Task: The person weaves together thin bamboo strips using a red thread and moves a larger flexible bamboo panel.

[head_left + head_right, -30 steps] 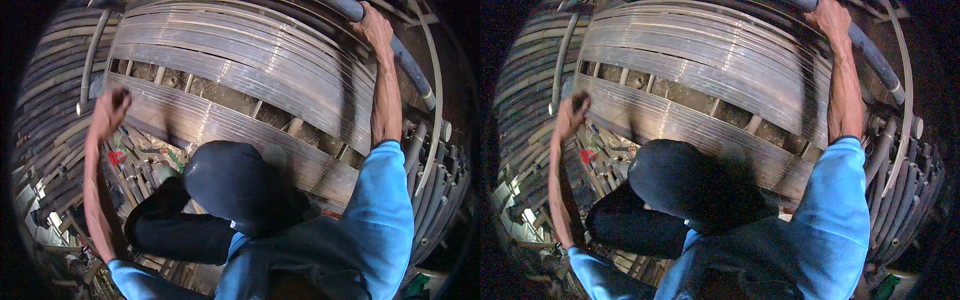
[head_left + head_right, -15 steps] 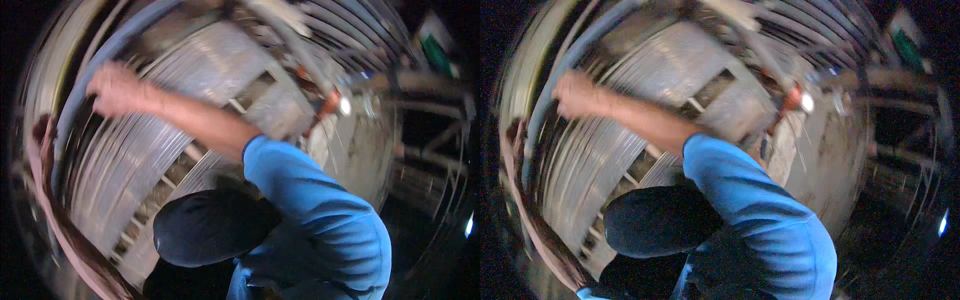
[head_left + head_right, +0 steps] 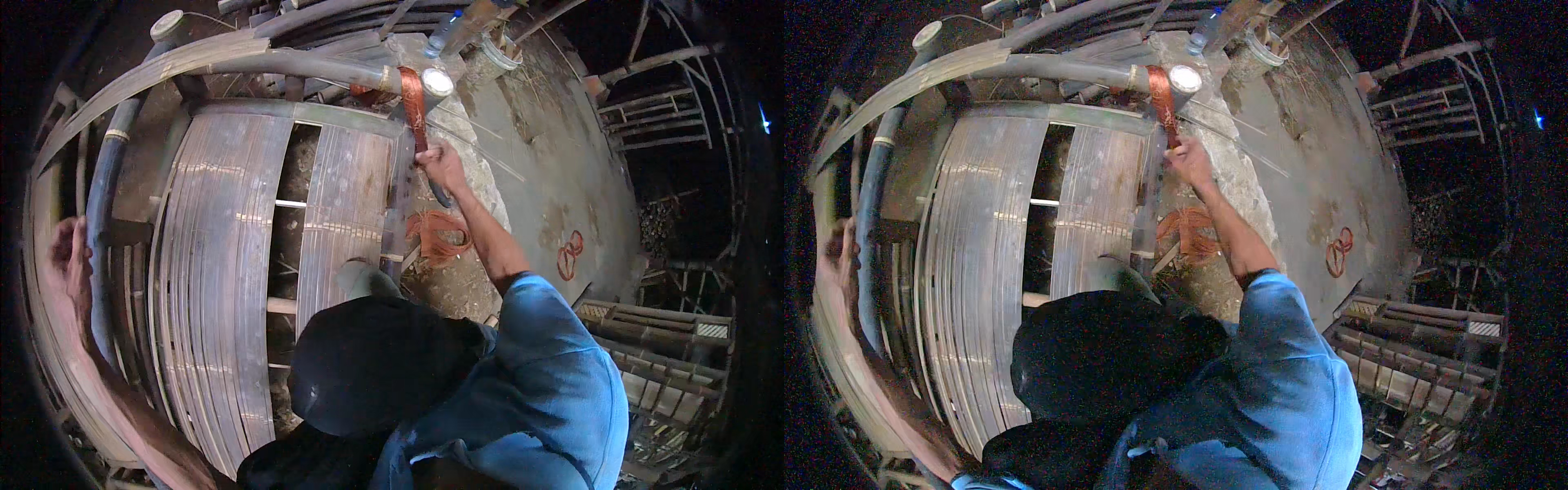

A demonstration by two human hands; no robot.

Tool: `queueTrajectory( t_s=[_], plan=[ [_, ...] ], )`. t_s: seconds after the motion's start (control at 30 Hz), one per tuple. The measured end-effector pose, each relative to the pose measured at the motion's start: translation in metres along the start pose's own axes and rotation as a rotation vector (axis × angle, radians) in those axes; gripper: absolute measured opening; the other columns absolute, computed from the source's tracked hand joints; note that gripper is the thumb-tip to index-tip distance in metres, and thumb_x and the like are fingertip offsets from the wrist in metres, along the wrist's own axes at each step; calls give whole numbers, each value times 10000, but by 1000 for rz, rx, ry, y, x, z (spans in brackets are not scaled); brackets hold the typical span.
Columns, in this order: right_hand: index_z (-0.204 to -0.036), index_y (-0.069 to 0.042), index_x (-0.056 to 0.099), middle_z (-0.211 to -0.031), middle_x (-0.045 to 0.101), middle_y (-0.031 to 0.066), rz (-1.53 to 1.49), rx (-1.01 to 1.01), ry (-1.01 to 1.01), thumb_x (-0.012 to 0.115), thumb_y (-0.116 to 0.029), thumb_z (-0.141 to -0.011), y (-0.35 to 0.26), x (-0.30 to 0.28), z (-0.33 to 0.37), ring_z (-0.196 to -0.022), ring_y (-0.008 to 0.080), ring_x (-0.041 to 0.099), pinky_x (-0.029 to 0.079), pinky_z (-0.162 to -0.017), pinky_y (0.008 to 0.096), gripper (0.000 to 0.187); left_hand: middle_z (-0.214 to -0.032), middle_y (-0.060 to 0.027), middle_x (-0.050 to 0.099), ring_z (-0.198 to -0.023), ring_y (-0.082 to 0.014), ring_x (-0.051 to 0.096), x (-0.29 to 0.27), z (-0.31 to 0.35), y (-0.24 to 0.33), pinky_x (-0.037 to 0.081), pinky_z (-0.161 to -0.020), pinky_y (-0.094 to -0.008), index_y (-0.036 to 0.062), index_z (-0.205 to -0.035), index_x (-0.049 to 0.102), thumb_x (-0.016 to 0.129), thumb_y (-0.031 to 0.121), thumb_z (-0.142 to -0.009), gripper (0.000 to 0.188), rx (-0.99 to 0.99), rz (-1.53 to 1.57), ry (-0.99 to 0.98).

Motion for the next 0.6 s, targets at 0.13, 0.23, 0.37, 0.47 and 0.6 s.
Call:
queueTrajectory(
  t_s=[0.13, 0.23, 0.37, 0.47, 0.6],
  plan=[
    [-1303, -17, 612, -1011, 729, 175, 296, -114, 258, 801, -367, -812, 14, 17, -31, -945, 270, 696, 530, -895, 408, 632, -770, 58, 517, -707, -51, 410, 30, 11, 17, 303, -631, -237, 78, -985, 654, 622, 327, -1015, 253, 44, -3, -220],
    [-1295, -37, 623, -1077, 707, 225, 382, -88, 8, 767, -428, -833, 33, 11, -71, -1010, 295, 684, 511, -925, 414, 623, -858, -20, 616, -834, -107, 543, 49, 32, 30, 430, -804, -271, 22, -997, 650, 649, 274, -998, 251, 260, -95, -168],
    [-1208, -35, 659, -1003, 705, 213, 664, -243, -102, 704, -487, -881, 47, -59, -104, -937, 289, 695, 516, -835, 415, 560, -863, -65, 641, -840, -123, 563, 87, 52, 66, 451, -811, -282, -16, -981, 651, 663, 234, -976, 250, 197, -61, -203],
    [-1093, -16, 676, -932, 721, 118, 355, -66, -231, 635, -404, -968, -52, -13, -102, -821, 191, 688, 535, -759, 362, 409, -845, -70, 650, -792, -122, 574, 75, 67, 68, 477, -760, -284, -27, -962, 649, 635, 160, -985, 189, 57, -173, -313],
    [-1035, -14, 673, -940, 717, 46, -565, 84, -360, 575, -270, -1037, -179, -17, -53, -768, 90, 668, 553, -723, 277, 275, -910, -101, 684, -854, -160, 629, 152, 78, 107, 510, -790, -319, -23, -1067, 660, 673, 194, -947, 249, 206, -140, -452]
  ],
)
Point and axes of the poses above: each hand's wrist, its own z-axis away from the middle knuckle, its own x-axis out of the palm, y = z × x, the point moved 5 cm from there along -z, towards the middle knuckle
